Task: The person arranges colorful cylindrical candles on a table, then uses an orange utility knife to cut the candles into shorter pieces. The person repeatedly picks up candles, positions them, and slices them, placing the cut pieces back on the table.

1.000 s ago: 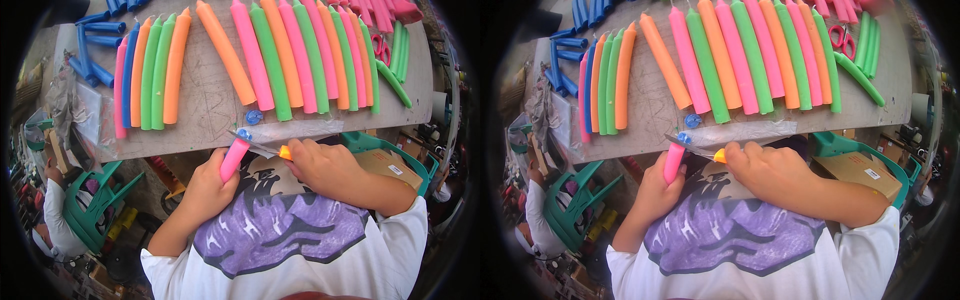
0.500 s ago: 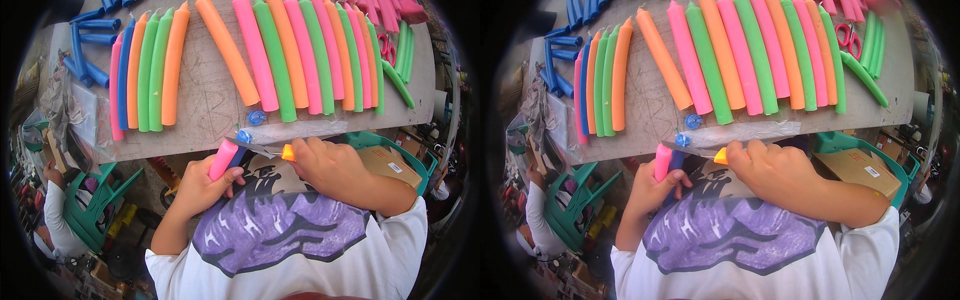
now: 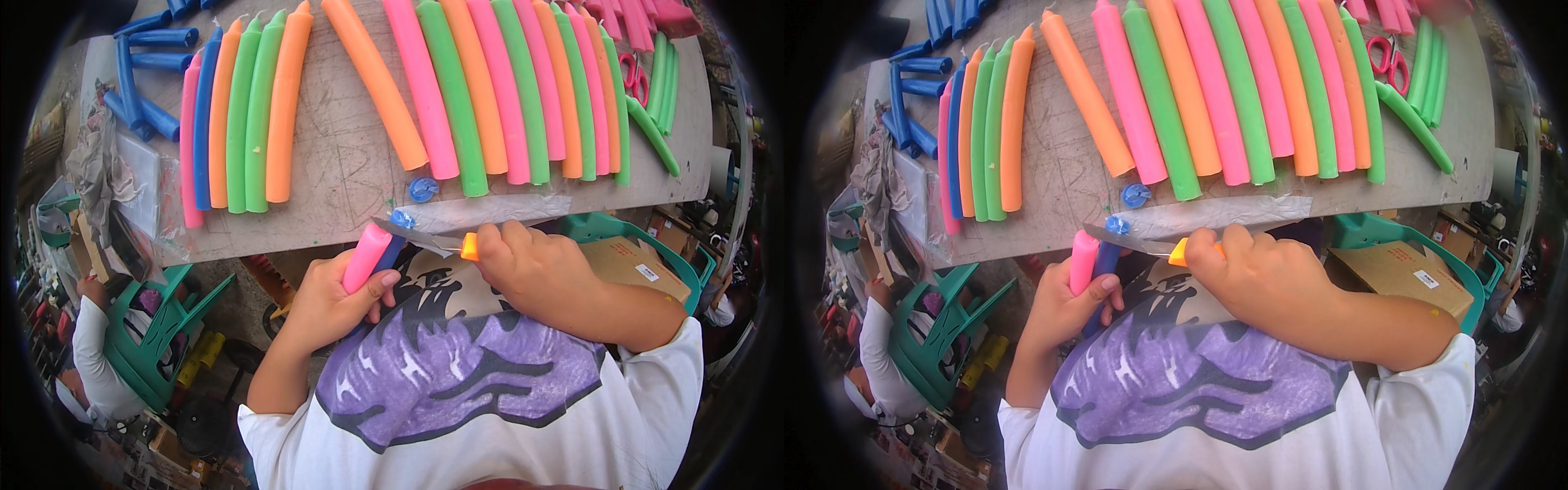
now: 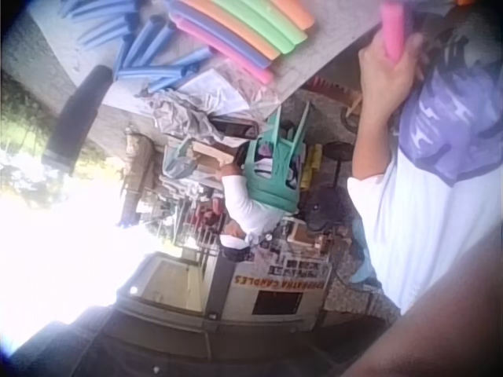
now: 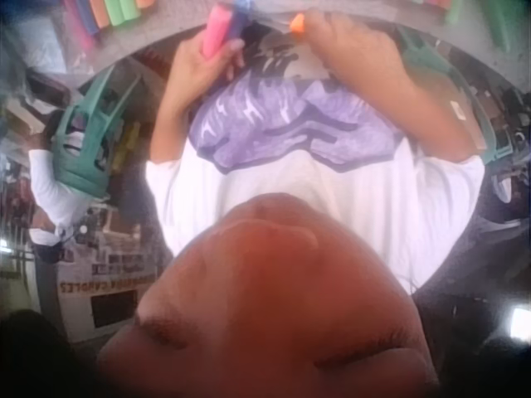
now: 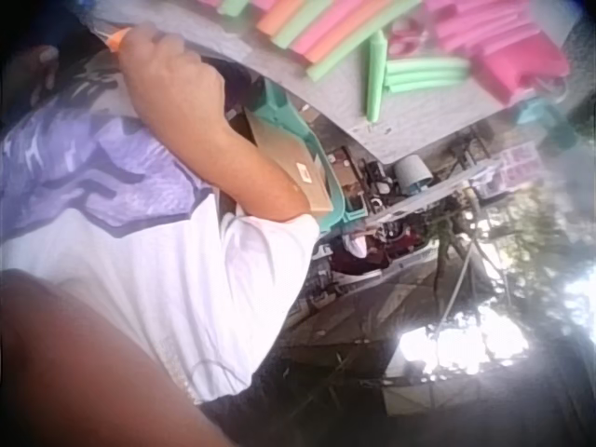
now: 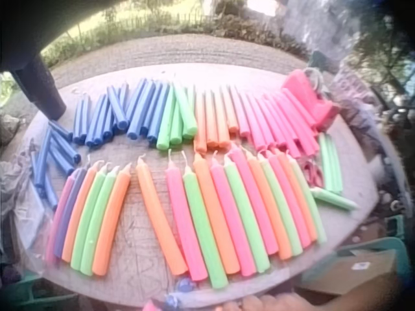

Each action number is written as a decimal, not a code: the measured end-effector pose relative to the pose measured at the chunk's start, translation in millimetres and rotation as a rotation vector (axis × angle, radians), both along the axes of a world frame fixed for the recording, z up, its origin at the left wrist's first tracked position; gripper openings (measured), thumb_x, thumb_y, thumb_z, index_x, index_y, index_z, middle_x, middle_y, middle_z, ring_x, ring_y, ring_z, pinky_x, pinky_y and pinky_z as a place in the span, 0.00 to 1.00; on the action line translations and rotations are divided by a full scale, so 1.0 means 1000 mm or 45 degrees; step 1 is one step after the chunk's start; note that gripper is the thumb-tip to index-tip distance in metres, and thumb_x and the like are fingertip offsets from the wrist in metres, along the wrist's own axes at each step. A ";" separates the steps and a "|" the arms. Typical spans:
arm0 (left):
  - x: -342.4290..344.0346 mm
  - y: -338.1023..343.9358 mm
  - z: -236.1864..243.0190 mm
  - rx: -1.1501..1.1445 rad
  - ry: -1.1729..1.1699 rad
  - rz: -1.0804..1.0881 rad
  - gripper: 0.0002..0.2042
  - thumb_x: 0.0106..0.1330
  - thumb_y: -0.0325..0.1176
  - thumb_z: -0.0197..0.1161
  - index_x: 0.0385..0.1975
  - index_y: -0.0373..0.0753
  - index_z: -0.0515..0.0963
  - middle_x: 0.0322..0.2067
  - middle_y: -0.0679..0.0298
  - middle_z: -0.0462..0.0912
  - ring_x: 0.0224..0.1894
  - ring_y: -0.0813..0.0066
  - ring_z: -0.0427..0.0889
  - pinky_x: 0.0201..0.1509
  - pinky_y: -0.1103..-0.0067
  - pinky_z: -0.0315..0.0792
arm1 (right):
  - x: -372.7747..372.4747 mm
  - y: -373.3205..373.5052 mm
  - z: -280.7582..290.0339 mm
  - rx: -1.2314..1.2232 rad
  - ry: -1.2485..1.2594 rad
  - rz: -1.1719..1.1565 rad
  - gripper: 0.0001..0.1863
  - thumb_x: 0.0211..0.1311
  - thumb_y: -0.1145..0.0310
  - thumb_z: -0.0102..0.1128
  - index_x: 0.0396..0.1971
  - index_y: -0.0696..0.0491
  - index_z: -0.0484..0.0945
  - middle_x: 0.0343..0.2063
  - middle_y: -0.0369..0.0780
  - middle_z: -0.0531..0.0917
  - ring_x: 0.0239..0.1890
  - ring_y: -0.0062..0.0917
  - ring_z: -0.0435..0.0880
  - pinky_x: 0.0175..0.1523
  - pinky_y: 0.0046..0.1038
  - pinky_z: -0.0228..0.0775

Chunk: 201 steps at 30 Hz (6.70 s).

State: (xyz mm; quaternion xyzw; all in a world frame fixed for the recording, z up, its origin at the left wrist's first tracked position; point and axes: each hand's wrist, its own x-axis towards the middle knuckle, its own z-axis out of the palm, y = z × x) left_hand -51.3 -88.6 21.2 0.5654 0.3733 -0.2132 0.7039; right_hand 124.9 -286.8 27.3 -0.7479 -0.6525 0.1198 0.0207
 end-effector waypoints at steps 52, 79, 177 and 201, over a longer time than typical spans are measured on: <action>-0.010 -0.017 -0.004 0.300 -0.016 -0.031 0.13 0.68 0.34 0.65 0.47 0.33 0.78 0.23 0.65 0.83 0.22 0.82 0.80 0.28 0.82 0.74 | -0.009 -0.004 -0.002 -0.085 0.340 -0.115 0.12 0.61 0.70 0.56 0.40 0.57 0.68 0.20 0.41 0.79 0.17 0.28 0.84 0.17 0.28 0.73; 0.055 0.090 0.024 2.018 -1.390 -1.463 0.15 0.52 0.28 0.63 0.41 0.50 0.78 0.56 0.62 0.76 0.61 0.58 0.76 0.62 0.68 0.76 | 0.039 -0.049 0.026 0.304 1.005 -0.907 0.18 0.70 0.62 0.54 0.51 0.55 0.64 0.25 0.52 0.80 0.29 0.51 0.82 0.34 0.44 0.69; -0.003 -0.011 -0.155 1.252 -0.061 -0.675 0.19 0.64 0.46 0.62 0.46 0.37 0.80 0.41 0.47 0.83 0.47 0.47 0.81 0.52 0.58 0.73 | 0.045 -0.085 -0.007 0.749 0.774 -1.348 0.12 0.75 0.60 0.49 0.44 0.55 0.70 0.18 0.33 0.75 0.15 0.14 0.73 0.21 0.21 0.65; 0.043 -0.036 -0.005 1.944 -1.204 -0.798 0.07 0.53 0.28 0.69 0.31 0.47 0.82 0.32 0.76 0.82 0.32 0.78 0.78 0.39 0.77 0.67 | 0.090 -0.106 0.000 0.797 0.223 -1.617 0.16 0.76 0.62 0.46 0.56 0.54 0.66 0.31 0.41 0.83 0.24 0.30 0.81 0.34 0.34 0.72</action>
